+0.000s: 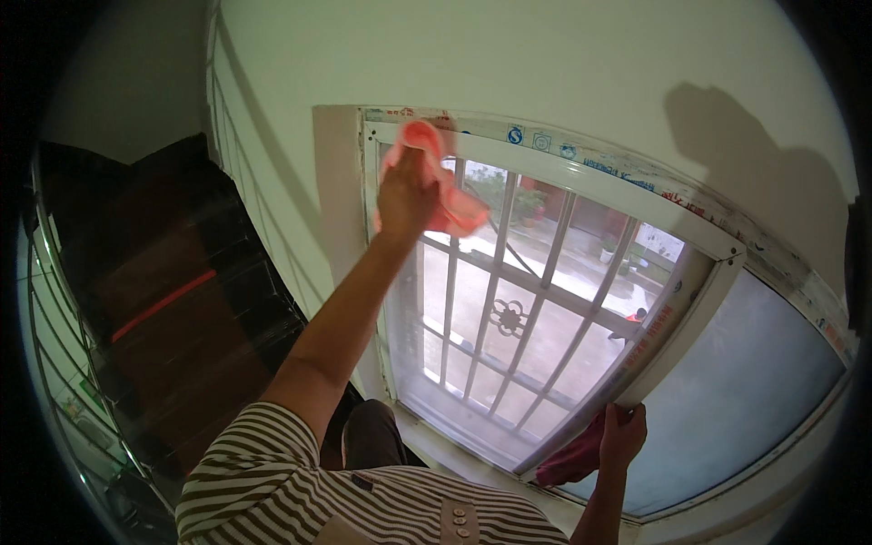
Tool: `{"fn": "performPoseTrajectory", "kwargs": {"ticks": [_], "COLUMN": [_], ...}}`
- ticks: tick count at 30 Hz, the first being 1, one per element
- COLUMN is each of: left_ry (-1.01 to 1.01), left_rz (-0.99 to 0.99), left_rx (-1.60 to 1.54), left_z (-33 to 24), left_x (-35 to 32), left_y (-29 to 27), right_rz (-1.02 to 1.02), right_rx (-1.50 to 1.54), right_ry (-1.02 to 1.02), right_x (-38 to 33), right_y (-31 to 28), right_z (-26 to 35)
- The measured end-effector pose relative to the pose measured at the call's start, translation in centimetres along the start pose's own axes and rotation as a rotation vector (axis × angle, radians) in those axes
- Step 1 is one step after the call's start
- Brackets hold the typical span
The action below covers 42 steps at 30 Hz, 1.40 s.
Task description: The person wipes the window frame and glass panes using two cloths, one pink and one maroon. They clean the upper frame, side edges, and glass surfaces in a repetitive wiping motion.
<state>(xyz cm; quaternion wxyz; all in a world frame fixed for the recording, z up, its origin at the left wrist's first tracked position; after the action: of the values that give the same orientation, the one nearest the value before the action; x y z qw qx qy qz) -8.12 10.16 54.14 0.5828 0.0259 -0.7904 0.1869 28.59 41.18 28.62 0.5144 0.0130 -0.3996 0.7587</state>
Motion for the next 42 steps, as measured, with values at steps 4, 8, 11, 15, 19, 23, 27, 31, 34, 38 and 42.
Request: {"fn": "performPoseTrajectory", "kwargs": {"ticks": [4,8,11,15,19,23,27,31,34,38,42], "left_ry": [0.251,0.32,0.287,0.315,0.294,0.17,0.025,0.071,0.074,0.118,0.037], "left_rz": [0.114,0.111,0.151,0.073,0.0,-0.09,-0.063,-0.046,-0.025,-0.04,-0.004], "left_rx": [0.024,0.107,0.155,0.23,0.241,0.247,0.311,0.377,0.374,0.348,0.369], "left_z": [-6.9,-8.4,-7.2,-5.5,-2.1,2.0,6.2,7.3,7.5,6.8,7.7], "left_x": [-2.4,-2.8,-2.6,-2.4,-1.5,-1.1,-0.5,-0.9,-0.9,-1.0,-2.3], "left_y": [2.5,3.0,3.2,2.5,1.2,-0.8,-1.7,-0.8,-0.5,-0.9,-0.2], "right_rz": [0.042,0.066,0.083,0.071,0.048,0.05,0.025,0.037,0.015,0.021,0.037], "right_rx": [-0.011,0.003,0.0,0.041,0.068,0.045,0.032,0.075,0.088,0.036,0.05], "right_ry": [0.022,0.056,0.07,0.063,0.049,0.059,0.037,0.015,0.001,-0.015,-0.011], "right_x": [0.1,0.4,0.5,0.4,0.4,0.6,0.5,0.4,0.3,0.3,0.2], "right_y": [0.2,0.3,0.5,0.3,0.2,0.4,0.4,0.7,0.7,0.7,0.7], "right_z": [-0.3,-0.9,-1.1,-0.8,-0.4,-0.4,-0.2,-0.3,-0.4,-0.5,-0.4]}}
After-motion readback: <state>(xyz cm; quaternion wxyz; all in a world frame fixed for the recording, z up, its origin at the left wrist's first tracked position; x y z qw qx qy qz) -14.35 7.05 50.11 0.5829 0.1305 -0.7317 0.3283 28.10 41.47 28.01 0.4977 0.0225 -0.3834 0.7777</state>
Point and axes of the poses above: each hand's wrist, its own x-axis towards the middle knuckle, its own y-axis out of the palm, z = x × y, the point moved 10 cm from there along x, towards the middle knuckle, and after that the axes turned 13 degrees about z, right-handed, at the moved point
